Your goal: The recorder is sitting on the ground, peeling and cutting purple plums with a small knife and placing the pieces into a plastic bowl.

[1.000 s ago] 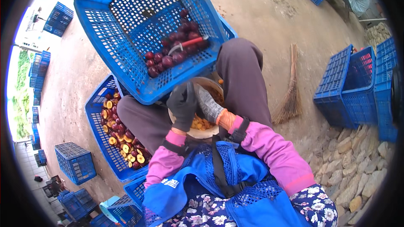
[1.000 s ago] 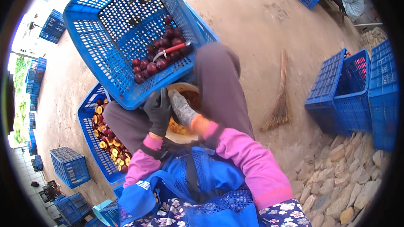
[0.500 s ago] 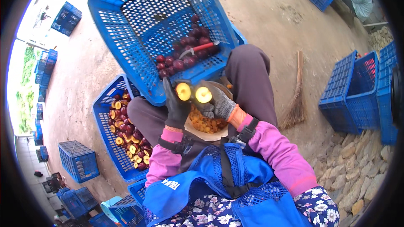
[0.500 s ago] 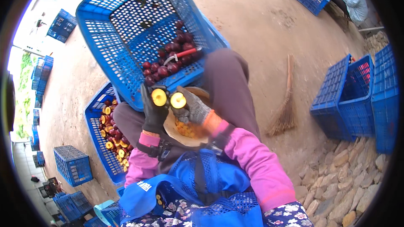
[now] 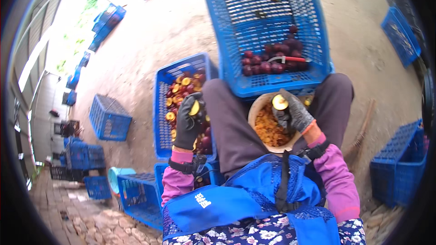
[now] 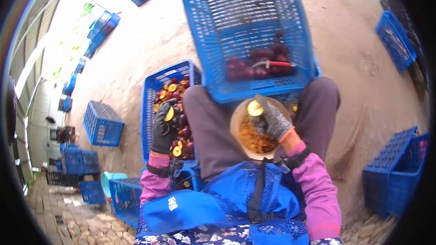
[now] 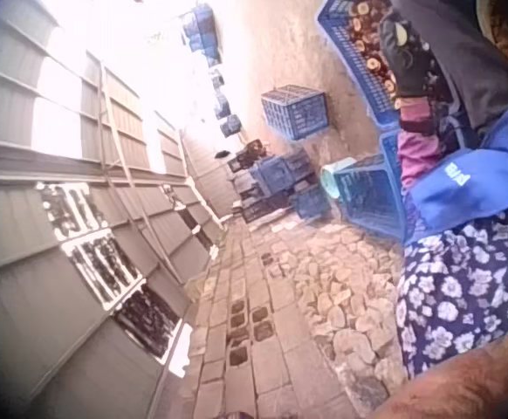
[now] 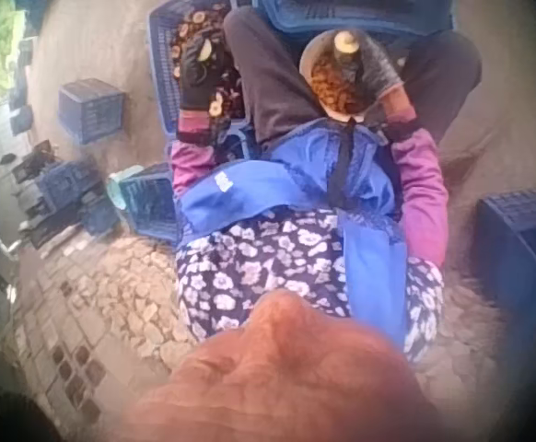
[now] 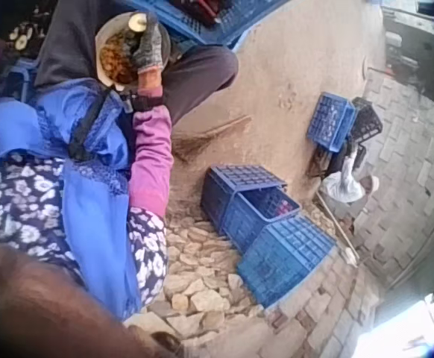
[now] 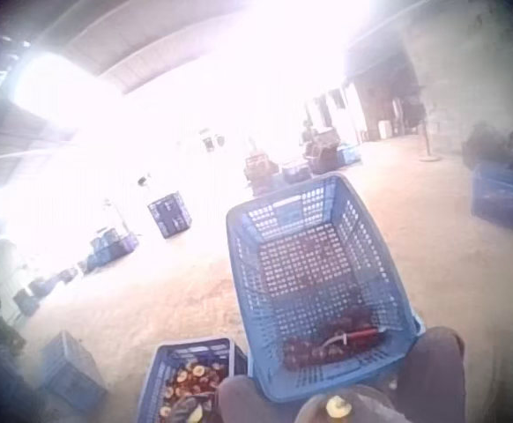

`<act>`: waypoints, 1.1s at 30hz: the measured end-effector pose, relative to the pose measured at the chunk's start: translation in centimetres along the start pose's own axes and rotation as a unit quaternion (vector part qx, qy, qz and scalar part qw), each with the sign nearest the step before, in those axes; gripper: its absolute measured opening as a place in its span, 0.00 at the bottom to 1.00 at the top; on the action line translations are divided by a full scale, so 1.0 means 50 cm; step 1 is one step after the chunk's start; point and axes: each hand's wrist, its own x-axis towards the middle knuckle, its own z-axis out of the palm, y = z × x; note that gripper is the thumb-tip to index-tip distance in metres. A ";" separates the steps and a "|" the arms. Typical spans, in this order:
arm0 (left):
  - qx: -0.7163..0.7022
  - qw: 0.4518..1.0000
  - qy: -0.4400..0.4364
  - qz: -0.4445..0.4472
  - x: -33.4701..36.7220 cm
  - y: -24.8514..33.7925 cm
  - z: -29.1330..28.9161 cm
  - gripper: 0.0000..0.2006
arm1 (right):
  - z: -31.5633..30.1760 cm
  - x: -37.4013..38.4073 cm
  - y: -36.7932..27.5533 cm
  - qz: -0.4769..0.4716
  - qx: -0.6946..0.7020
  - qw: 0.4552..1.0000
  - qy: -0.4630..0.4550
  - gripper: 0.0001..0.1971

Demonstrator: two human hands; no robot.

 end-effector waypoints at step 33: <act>-0.046 0.963 -0.251 0.091 0.286 0.089 0.181 0.31 | 0.031 0.121 -0.081 -0.260 -0.608 0.750 0.030 0.09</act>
